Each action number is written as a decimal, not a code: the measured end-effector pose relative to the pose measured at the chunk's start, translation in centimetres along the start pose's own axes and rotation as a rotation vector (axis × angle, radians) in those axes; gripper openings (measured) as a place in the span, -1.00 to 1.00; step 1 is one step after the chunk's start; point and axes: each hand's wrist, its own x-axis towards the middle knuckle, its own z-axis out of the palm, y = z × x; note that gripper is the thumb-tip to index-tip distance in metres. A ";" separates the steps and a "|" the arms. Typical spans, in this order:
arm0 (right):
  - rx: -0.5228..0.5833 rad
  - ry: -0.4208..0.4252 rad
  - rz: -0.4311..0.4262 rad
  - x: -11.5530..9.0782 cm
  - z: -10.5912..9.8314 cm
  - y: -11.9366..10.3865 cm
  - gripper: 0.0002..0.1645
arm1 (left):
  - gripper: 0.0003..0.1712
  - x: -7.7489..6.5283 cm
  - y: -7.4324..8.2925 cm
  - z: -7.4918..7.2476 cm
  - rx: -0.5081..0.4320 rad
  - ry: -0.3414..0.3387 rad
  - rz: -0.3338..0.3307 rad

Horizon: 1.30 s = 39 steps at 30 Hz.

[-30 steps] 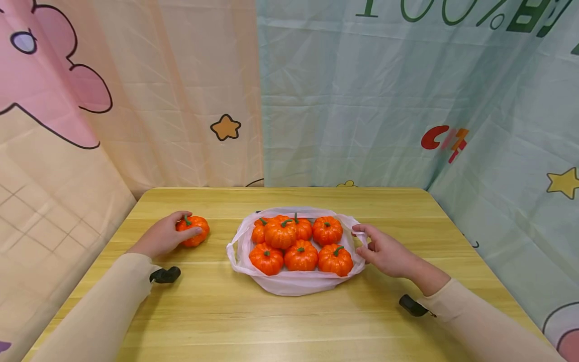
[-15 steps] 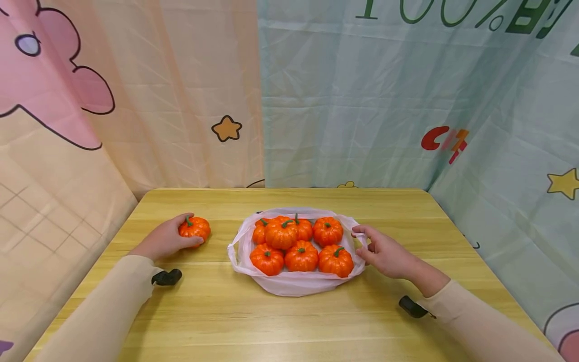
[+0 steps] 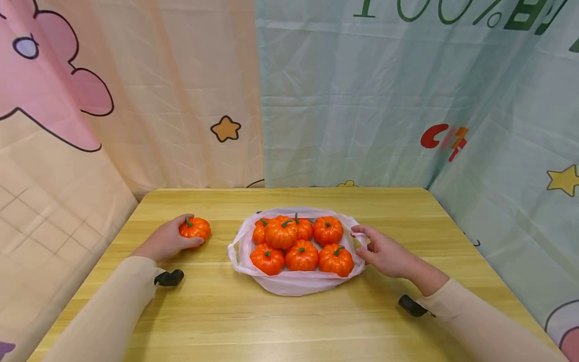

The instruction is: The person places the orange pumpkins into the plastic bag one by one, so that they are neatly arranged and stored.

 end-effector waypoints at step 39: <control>0.022 -0.008 0.013 0.0 -0.1 -0.2 -0.32 | 0.08 -0.1 0.2 0.0 -0.005 0.003 -0.001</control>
